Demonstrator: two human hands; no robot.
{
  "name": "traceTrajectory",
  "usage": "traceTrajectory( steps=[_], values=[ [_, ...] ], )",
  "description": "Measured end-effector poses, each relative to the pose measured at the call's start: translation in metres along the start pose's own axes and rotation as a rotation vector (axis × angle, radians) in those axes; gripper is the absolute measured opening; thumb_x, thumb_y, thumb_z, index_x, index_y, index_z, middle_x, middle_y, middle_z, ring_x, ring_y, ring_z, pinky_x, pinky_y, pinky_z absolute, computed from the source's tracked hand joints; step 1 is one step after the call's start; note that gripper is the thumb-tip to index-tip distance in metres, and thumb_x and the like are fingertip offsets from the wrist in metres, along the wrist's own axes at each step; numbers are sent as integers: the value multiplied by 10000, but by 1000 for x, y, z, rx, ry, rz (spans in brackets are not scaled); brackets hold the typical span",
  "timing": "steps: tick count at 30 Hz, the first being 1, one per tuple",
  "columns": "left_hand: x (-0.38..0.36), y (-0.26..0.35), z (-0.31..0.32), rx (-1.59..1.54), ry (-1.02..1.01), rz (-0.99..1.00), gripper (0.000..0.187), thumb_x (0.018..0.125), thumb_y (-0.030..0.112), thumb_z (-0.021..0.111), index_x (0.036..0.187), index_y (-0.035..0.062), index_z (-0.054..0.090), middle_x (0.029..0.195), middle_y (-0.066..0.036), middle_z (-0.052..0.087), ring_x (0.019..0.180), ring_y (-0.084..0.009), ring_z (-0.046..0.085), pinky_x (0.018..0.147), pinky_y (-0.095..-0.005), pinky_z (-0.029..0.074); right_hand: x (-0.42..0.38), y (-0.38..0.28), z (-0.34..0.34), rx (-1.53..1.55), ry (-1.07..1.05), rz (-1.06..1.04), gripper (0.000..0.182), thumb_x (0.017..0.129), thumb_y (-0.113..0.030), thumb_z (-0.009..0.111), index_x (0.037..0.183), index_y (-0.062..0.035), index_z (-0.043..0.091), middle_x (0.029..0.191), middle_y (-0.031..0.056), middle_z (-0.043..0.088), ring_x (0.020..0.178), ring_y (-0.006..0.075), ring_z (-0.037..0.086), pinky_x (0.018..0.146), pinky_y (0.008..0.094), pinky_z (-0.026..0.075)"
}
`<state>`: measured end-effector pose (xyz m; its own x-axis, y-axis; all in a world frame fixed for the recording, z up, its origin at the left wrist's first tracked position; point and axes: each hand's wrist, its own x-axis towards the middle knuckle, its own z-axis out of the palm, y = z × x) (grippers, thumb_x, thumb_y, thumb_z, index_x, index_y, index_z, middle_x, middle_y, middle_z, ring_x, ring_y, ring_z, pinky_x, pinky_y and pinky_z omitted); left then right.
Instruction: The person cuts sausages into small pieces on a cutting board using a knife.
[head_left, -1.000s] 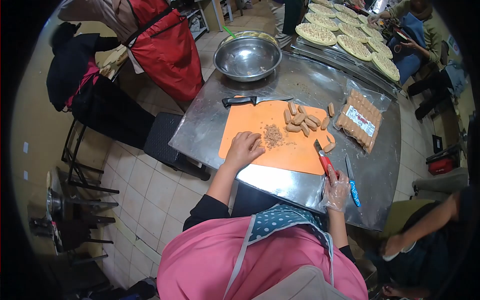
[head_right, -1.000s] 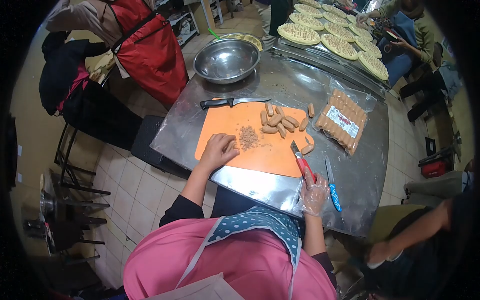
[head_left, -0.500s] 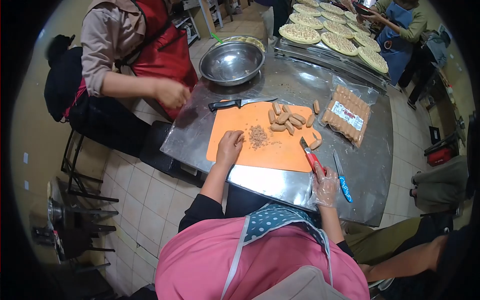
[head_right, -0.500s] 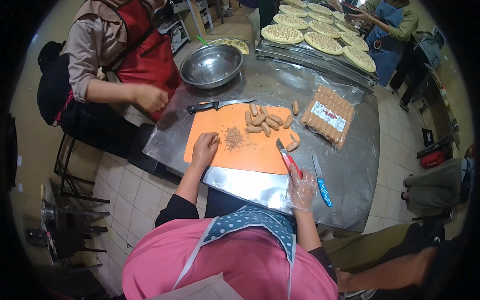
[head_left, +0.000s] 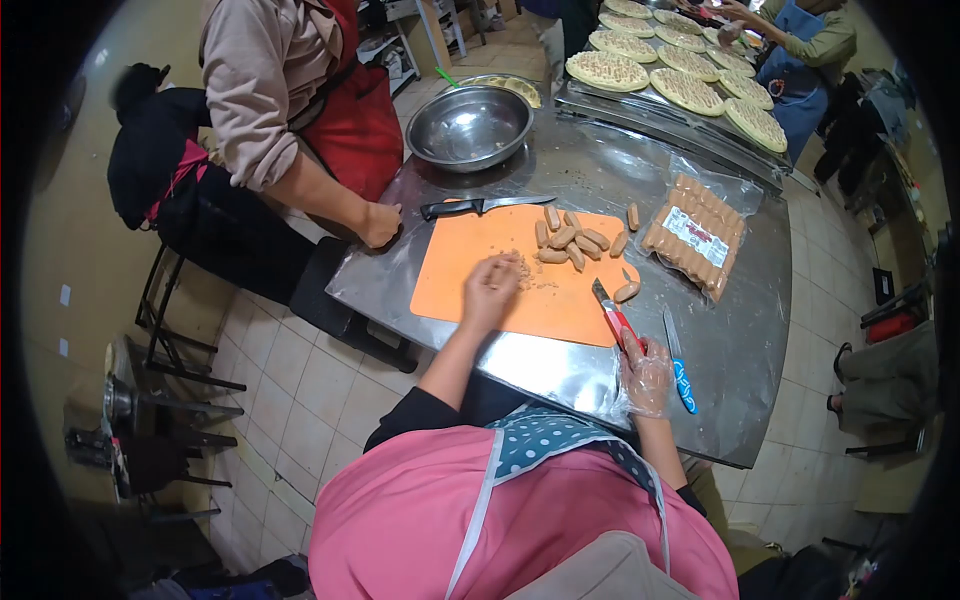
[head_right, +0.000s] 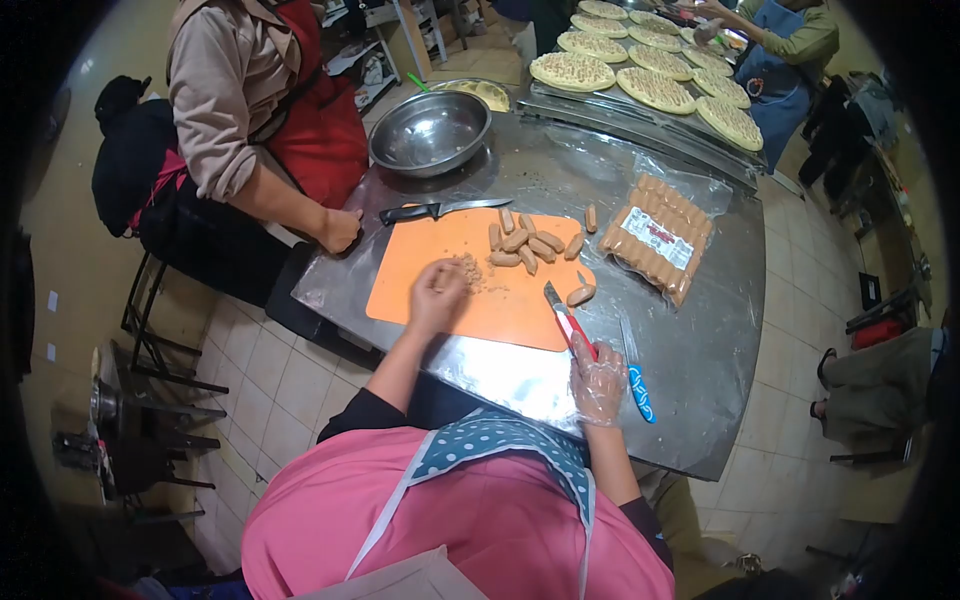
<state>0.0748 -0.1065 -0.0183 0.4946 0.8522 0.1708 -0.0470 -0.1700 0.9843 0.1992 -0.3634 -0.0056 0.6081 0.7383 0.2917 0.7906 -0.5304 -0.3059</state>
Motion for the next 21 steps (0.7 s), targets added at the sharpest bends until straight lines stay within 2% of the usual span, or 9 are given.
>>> traceTrajectory(
  steps=[2, 4, 5, 7, 9, 11, 15, 17, 21],
  values=[
    [-8, 14, 24, 395, -122, 320, 192, 759, 88, 638, 937, 17, 621, 874, -108, 630, 821, -217, 611, 739, -316, 487, 0, 1, 2, -1, -2, -15, 487, 727, -158, 664, 1199, -222, 566, 1012, 125, 567, 903, 294, 540, 762, 427, 432],
    [-16, 20, 43, 464, -337, 406, 191, 759, 110, 625, 936, 37, 610, 880, -132, 589, 850, -300, 571, 761, -377, 459, 1, 1, 3, -7, -4, 10, 489, 726, -162, 664, 1201, -221, 565, 1012, 124, 567, 905, 295, 537, 763, 425, 432],
    [-17, 17, 47, 465, -330, 407, 191, 759, 110, 625, 936, 37, 610, 880, -132, 589, 850, -300, 571, 761, -377, 459, 2, 1, 3, -6, -4, 3, 489, 726, -162, 664, 1201, -221, 565, 1012, 124, 567, 905, 295, 537, 763, 425, 432],
    [-19, 14, 54, 672, -459, 581, 207, 754, 128, 636, 940, 45, 595, 855, -121, 557, 843, -305, 541, 745, -385, 435, 1, 2, 3, -8, -9, 12, 491, 727, -163, 664, 1205, -217, 563, 1013, 122, 565, 911, 296, 535, 766, 425, 429],
    [-22, 17, 54, 644, -418, 570, 222, 748, 164, 649, 931, 53, 589, 827, -117, 540, 825, -309, 530, 738, -395, 419, 0, 1, 1, -16, -1, 12, 493, 727, -163, 664, 1206, -216, 562, 1014, 121, 566, 912, 296, 535, 768, 426, 428],
    [-24, 24, 51, 709, -412, 482, 312, 738, 210, 667, 1002, 65, 586, 874, -118, 562, 872, -315, 534, 793, -405, 406, -1, -1, 0, -25, 2, 13, 494, 727, -163, 663, 1208, -216, 562, 1014, 120, 567, 913, 295, 535, 770, 427, 426],
    [-28, 29, 49, 701, -359, 523, 449, 714, 276, 696, 1089, 67, 564, 960, -118, 584, 947, -312, 537, 863, -413, 376, -1, -2, 1, -37, 23, 10, 492, 727, -164, 658, 1207, -219, 562, 1013, 116, 568, 917, 290, 535, 770, 433, 422],
    [-27, 30, 50, 642, -393, 377, 570, 682, 323, 722, 1151, 57, 536, 1068, -128, 583, 1036, -311, 515, 905, -411, 353, -1, -4, 1, -46, 19, 16, 493, 727, -163, 657, 1208, -220, 562, 1013, 118, 568, 917, 289, 536, 772, 434, 421],
    [-26, 30, 50, 689, -409, 360, 583, 679, 346, 723, 1146, 46, 546, 1119, -132, 573, 1085, -314, 488, 915, -427, 339, 0, -2, 2, -44, 11, -4, 498, 727, -161, 658, 1211, -222, 560, 1010, 122, 570, 915, 291, 537, 770, 431, 423]
  ],
)
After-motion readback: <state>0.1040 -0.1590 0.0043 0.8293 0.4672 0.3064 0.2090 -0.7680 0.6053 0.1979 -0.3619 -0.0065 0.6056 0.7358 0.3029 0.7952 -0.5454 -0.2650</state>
